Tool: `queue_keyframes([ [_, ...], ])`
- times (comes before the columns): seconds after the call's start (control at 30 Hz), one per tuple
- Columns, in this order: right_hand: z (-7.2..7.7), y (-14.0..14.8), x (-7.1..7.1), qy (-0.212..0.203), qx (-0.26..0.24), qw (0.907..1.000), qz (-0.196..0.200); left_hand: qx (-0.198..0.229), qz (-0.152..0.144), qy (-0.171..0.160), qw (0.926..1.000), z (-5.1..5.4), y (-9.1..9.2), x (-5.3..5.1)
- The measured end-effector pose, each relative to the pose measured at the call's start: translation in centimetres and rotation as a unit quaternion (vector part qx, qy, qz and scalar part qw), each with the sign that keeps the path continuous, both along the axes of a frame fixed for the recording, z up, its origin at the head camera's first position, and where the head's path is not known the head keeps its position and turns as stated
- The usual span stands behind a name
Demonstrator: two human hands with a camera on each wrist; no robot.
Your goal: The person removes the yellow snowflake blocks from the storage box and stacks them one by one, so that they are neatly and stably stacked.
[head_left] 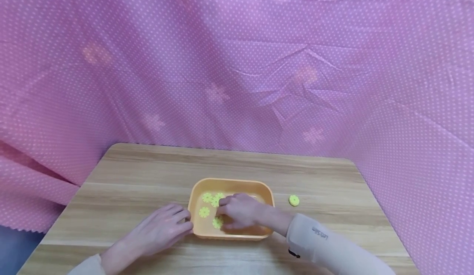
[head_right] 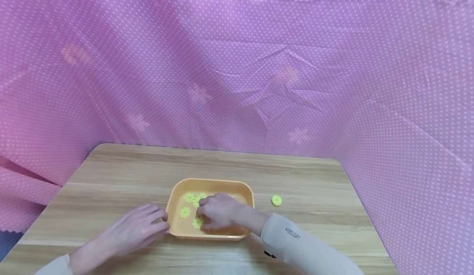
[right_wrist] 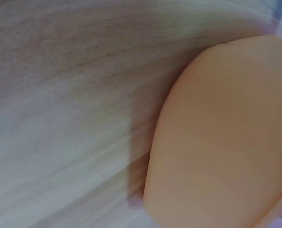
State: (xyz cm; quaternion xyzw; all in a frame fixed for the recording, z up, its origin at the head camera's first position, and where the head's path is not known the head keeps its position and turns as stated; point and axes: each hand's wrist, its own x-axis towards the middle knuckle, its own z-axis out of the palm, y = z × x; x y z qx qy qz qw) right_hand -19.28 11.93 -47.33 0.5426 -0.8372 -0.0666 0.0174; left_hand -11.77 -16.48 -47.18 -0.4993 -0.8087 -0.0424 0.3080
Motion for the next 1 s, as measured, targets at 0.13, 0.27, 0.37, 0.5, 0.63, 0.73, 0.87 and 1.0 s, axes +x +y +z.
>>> queue_keyframes([
  [0.13, -0.38, -0.24, -0.02, -0.002, 0.001, 1.0, -0.004, 0.001, -0.002, -0.003, 1.0, -0.01, 0.01, 0.02],
  [0.27, -0.46, -0.33, 0.07, 0.001, -0.001, 1.0, 0.005, 0.007, -0.008, -0.002, 0.9999, -0.09, 0.04, 0.01],
  [0.37, -0.52, -0.36, 0.18, 0.005, -0.006, 0.9999, 0.014, 0.01, -0.011, 0.0, 0.9999, -0.19, 0.05, 0.0],
  [0.5, -0.71, -0.42, 0.31, 0.009, -0.01, 0.9998, 0.017, 0.011, -0.012, 0.0, 0.9999, -0.28, 0.08, 0.01],
  [0.63, -0.85, -0.59, 0.27, 0.01, -0.009, 0.9997, 0.019, 0.01, -0.008, -0.004, 0.9999, -0.28, 0.15, 0.12],
  [0.73, -0.88, -0.67, 0.21, 0.013, -0.006, 0.9997, 0.02, 0.008, -0.006, -0.006, 0.9999, -0.27, 0.16, 0.18],
  [0.87, -0.81, -0.59, 0.21, 0.023, -0.008, 0.9995, 0.021, 0.006, -0.003, -0.006, 1.0, -0.21, 0.09, 0.22],
  [1.0, -0.75, -0.45, 0.21, 0.021, -0.016, 0.9995, 0.019, 0.005, -0.001, -0.005, 1.0, -0.15, 0.05, 0.27],
])
